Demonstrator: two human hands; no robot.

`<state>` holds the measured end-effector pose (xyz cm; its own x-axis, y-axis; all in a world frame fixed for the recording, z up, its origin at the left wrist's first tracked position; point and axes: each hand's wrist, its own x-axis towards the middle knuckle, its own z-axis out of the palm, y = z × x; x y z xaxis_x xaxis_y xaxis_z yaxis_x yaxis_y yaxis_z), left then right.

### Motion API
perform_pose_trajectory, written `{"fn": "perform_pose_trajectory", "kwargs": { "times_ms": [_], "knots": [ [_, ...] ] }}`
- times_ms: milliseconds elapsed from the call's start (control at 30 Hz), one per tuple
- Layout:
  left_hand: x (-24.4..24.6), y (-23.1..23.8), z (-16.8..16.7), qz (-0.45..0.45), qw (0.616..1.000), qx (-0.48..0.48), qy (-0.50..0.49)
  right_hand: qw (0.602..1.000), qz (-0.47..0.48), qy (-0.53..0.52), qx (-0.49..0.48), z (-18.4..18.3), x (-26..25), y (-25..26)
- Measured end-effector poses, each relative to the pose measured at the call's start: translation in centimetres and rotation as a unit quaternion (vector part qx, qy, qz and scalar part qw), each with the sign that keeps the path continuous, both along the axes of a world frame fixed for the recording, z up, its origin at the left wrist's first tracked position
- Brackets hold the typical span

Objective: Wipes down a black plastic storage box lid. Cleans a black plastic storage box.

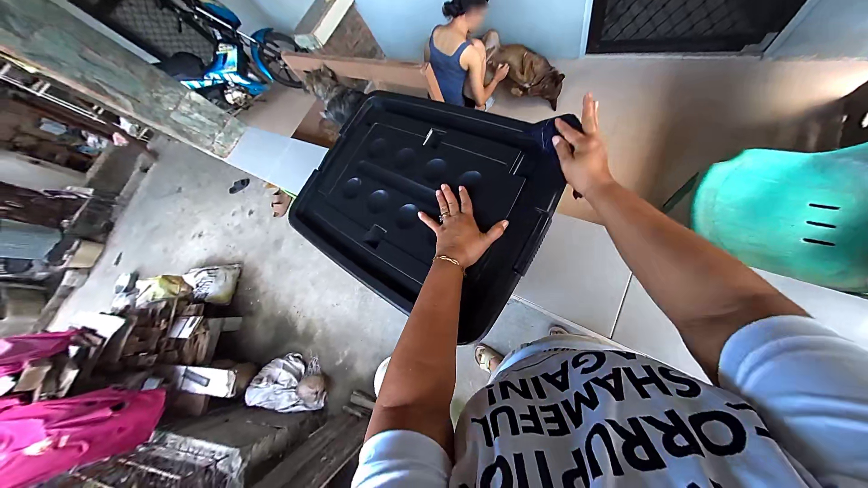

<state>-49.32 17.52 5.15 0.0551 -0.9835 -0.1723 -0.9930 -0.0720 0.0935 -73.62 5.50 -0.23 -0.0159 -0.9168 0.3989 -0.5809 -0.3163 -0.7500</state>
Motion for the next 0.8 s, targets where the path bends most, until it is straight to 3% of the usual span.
{"fn": "perform_pose_trajectory", "kwargs": {
  "times_ms": [100,300,433,567,700,800],
  "knots": [
    [-0.2,-1.2,0.2,0.026,0.999,0.019,-0.006,0.999,0.023,0.044,-0.013,0.4,0.7,-0.1],
    [0.0,-1.6,0.0,0.04,0.999,0.016,-0.002,0.96,0.145,0.232,-0.066,1.1,4.2,8.6],
    [-0.3,-1.8,0.4,0.039,0.999,0.015,0.005,0.943,0.261,0.136,-0.156,-0.3,6.8,15.3],
    [0.2,-1.6,0.7,0.025,0.999,0.009,0.041,0.924,0.307,0.113,-0.199,-1.6,6.1,14.4],
    [3.5,0.4,1.9,-0.018,0.972,-0.109,0.207,0.919,0.308,0.126,-0.214,-0.8,4.9,12.4],
    [7.2,5.8,2.2,0.033,0.952,-0.25,0.174,0.925,0.288,0.112,-0.219,-0.9,4.1,11.0]
  ]
}}
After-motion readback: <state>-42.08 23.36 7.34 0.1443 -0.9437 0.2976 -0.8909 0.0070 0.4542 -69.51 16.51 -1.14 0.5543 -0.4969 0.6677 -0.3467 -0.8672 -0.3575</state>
